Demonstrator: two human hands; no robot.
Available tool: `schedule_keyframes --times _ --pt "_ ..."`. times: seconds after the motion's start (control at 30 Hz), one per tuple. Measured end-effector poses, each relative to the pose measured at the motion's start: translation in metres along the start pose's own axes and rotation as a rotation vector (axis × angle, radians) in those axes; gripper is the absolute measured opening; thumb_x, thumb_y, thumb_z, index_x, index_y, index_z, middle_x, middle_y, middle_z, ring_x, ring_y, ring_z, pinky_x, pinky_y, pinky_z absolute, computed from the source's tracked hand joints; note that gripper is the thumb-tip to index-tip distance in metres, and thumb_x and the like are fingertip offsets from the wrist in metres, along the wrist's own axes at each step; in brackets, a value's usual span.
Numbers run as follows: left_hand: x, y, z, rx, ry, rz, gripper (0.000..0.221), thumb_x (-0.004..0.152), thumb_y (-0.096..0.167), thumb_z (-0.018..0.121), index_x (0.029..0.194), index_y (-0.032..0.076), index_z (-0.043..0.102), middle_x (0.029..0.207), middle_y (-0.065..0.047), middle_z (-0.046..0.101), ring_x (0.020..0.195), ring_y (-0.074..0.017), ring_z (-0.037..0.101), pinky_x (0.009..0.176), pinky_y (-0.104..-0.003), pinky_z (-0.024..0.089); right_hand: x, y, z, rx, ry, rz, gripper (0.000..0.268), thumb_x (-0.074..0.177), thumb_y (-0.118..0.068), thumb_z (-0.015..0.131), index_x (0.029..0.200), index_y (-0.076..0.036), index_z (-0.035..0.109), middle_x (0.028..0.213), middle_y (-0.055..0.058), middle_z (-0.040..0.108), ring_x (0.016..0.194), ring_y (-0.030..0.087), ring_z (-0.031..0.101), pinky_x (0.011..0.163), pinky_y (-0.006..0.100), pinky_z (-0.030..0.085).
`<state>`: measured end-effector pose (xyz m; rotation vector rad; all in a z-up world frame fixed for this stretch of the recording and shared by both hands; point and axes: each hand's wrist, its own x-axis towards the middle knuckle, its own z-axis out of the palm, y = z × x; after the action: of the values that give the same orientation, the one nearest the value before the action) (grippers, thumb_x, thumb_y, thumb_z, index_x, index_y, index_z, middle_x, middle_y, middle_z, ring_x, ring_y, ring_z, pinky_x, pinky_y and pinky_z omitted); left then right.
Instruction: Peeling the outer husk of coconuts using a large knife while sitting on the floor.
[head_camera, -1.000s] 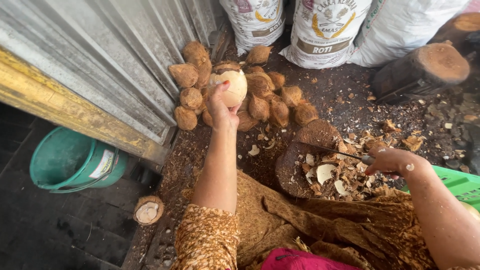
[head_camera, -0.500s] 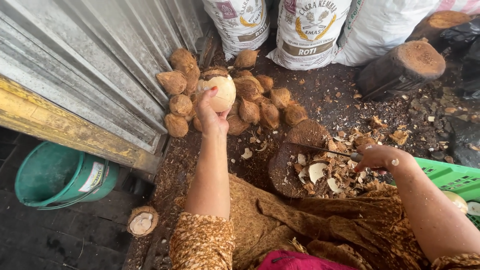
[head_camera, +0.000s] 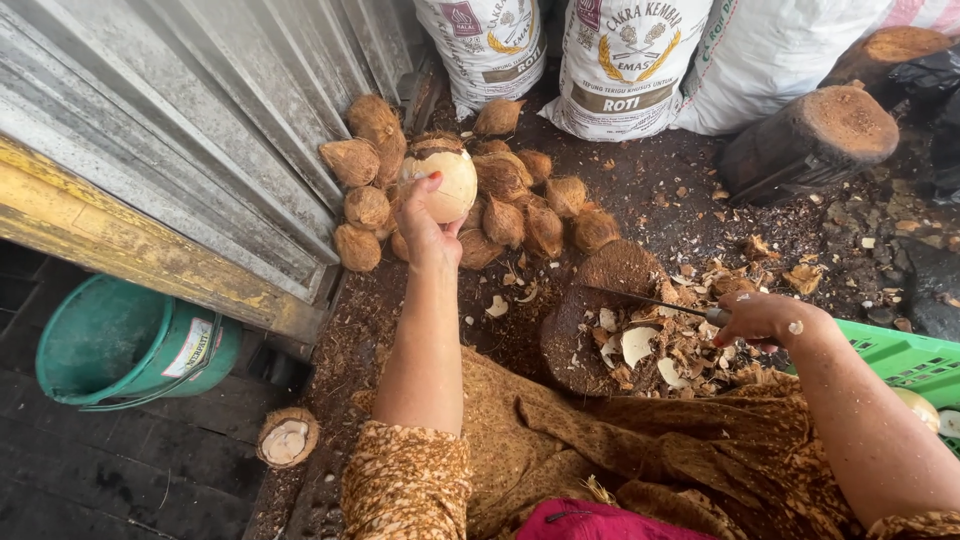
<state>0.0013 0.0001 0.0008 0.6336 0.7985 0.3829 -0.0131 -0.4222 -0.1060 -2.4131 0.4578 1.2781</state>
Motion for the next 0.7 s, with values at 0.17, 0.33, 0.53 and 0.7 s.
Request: schedule_keyframes --times 0.17,0.33,0.53,0.7 --pt "0.000 0.001 0.000 0.019 -0.010 0.002 0.082 0.056 0.014 0.074 0.135 0.017 0.050 0.139 -0.014 0.053 0.128 -0.0345 0.052 0.096 -0.055 0.056 -0.002 -0.002 0.000 0.001 -0.007 -0.014 0.044 0.093 -0.012 0.078 0.132 -0.012 0.058 0.096 0.017 0.065 0.063 0.021 0.048 0.050 0.029 0.042" --pt "0.000 0.000 0.000 0.026 -0.008 0.000 0.084 0.055 0.015 0.073 0.135 0.018 0.051 0.138 -0.014 0.053 0.127 -0.0339 0.052 0.096 -0.053 0.056 0.004 0.002 0.000 0.024 -0.014 -0.013 0.047 0.093 -0.009 0.078 0.135 -0.013 0.057 0.102 0.017 0.066 0.064 0.020 0.049 0.051 0.030 0.043" --pt "-0.005 0.001 0.001 0.047 0.006 0.003 0.082 0.056 0.014 0.073 0.135 0.019 0.050 0.141 -0.013 0.051 0.130 -0.0336 0.050 0.099 -0.055 0.055 0.005 0.002 0.000 -0.020 -0.002 -0.017 0.041 0.093 -0.013 0.078 0.130 -0.011 0.061 0.100 0.015 0.065 0.067 0.020 0.050 0.054 0.030 0.045" --pt "-0.002 0.000 0.000 0.031 -0.021 0.002 0.084 0.057 0.014 0.073 0.138 0.016 0.049 0.141 -0.014 0.051 0.130 -0.0336 0.050 0.099 -0.055 0.056 0.007 0.004 -0.001 -0.064 -0.005 -0.021 0.038 0.094 -0.015 0.077 0.128 -0.013 0.060 0.097 0.015 0.066 0.064 0.019 0.050 0.051 0.028 0.044"
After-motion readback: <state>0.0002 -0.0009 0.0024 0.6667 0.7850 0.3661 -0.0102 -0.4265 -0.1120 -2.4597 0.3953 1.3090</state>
